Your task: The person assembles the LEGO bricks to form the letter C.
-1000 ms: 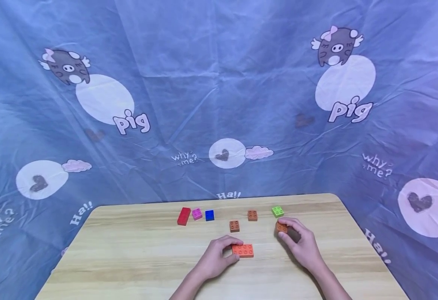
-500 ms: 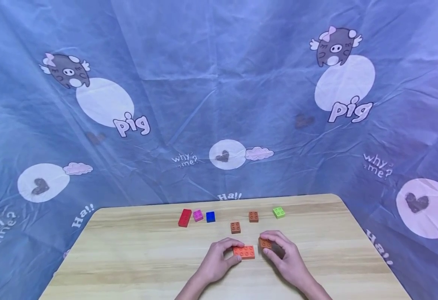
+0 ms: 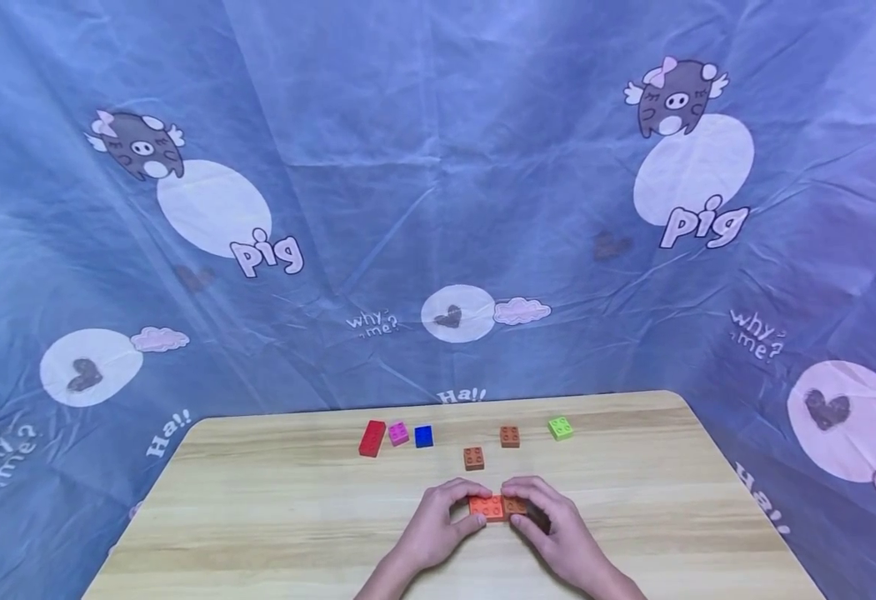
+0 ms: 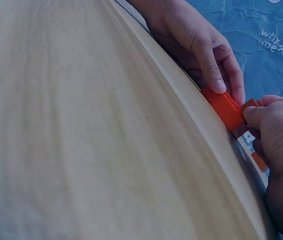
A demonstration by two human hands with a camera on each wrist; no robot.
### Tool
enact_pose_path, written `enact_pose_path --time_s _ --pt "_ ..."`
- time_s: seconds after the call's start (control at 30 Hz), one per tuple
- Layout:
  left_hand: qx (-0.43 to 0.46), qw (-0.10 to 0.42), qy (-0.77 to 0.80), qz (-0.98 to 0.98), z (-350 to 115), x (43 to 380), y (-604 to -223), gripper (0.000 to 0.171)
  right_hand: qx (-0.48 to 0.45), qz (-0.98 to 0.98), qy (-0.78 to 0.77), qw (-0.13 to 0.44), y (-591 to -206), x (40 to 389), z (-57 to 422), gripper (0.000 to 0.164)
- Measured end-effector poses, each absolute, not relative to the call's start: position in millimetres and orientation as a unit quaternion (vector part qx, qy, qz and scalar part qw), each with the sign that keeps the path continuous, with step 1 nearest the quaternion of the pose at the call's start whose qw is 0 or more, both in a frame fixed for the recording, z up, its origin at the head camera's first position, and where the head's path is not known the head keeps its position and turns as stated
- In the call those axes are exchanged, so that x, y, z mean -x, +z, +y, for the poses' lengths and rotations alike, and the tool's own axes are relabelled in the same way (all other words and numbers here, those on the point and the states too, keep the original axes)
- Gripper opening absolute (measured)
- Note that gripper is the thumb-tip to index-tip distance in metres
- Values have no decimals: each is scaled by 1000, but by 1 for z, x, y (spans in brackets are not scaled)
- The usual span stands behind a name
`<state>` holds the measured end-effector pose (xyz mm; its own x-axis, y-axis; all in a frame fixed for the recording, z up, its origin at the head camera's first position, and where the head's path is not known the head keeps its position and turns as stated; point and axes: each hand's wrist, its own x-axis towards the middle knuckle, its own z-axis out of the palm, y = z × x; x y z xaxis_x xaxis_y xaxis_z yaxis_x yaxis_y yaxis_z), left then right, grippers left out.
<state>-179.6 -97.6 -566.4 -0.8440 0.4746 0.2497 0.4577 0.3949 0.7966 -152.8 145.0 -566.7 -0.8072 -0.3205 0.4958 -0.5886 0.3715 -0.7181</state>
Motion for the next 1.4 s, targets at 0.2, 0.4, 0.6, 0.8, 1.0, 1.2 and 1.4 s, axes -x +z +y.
enact_pose_path --time_s 0.2,0.4,0.6,0.8,1.0,1.2,1.4 --pt "-282 4 474 834 -97 179 -566 33 -282 -825 471 135 -567 153 143 38" --pt "-283 2 474 834 -97 180 -566 33 -281 -832 461 128 -566 154 143 43" --pt "-285 0 471 835 -97 179 -567 34 -289 -838 445 126 -567 154 144 43" --pt "-283 7 471 835 -97 179 -566 33 -299 -835 443 135 -568 155 143 42" --pt "-278 13 476 834 -98 180 -565 32 -306 -829 446 143 -568 156 143 43" --pt "-279 14 477 833 -97 179 -565 32 -308 -823 456 141 -569 155 144 47" --pt "-280 11 473 835 -96 179 -566 33 -304 -824 458 138 -570 156 145 47"
